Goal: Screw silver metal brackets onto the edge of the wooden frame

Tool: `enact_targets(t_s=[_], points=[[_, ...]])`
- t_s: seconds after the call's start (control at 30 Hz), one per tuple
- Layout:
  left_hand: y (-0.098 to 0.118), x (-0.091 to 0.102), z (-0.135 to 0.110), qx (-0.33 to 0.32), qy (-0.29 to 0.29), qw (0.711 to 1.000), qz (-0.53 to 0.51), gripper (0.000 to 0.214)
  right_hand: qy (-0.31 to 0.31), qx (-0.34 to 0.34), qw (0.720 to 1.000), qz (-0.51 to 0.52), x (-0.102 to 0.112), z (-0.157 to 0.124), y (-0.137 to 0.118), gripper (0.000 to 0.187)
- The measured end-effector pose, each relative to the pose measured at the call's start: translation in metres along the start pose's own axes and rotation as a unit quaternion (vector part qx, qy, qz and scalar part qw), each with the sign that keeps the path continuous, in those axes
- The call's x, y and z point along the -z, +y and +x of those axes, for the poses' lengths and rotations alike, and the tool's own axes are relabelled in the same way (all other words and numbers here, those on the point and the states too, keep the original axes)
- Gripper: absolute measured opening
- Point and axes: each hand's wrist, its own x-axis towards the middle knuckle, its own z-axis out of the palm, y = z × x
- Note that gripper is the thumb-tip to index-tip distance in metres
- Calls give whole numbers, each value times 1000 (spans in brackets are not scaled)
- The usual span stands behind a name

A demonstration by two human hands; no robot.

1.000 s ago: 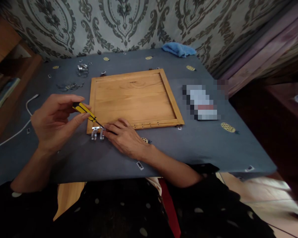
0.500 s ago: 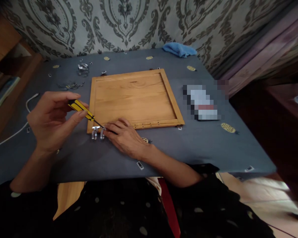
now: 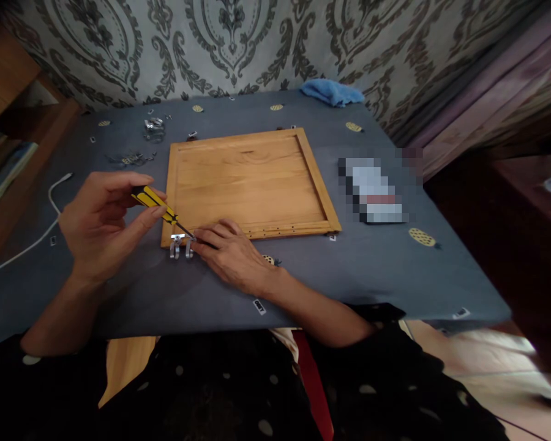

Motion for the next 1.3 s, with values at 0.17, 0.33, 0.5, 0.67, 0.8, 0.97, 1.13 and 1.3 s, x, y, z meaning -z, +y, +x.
enact_targets(t_s=[0.17,0.33,0.5,0.67,0.8,0.97,1.13,1.3], points=[[-2,1,-1,-22,-9,999,24,35,-1,1,1000,2,0,0,0,30],[-2,1,0,-28,-18,999,40,35,19,11,1000,-3,-1,0,0,29],[0,-1,1,-25,-10,999,28,34,22,12,1000,-2,0,1,0,28],[2,-3,2,-42,13,999,26,34,4,1,1000,-1,0,0,-1,28],[5,-2,1,-13,12,999,32,29,10,3,1000,-3,0,0,0,29],[5,0,3,-9,2,1000,26,29,23,10,1000,2,-2,1,0,29],[6,1,5,-42,-15,998,41,26,11,4,1000,1,-2,0,0,29],[8,2,8,-51,-24,998,42,24,10,4,1000,1,-2,0,0,29]])
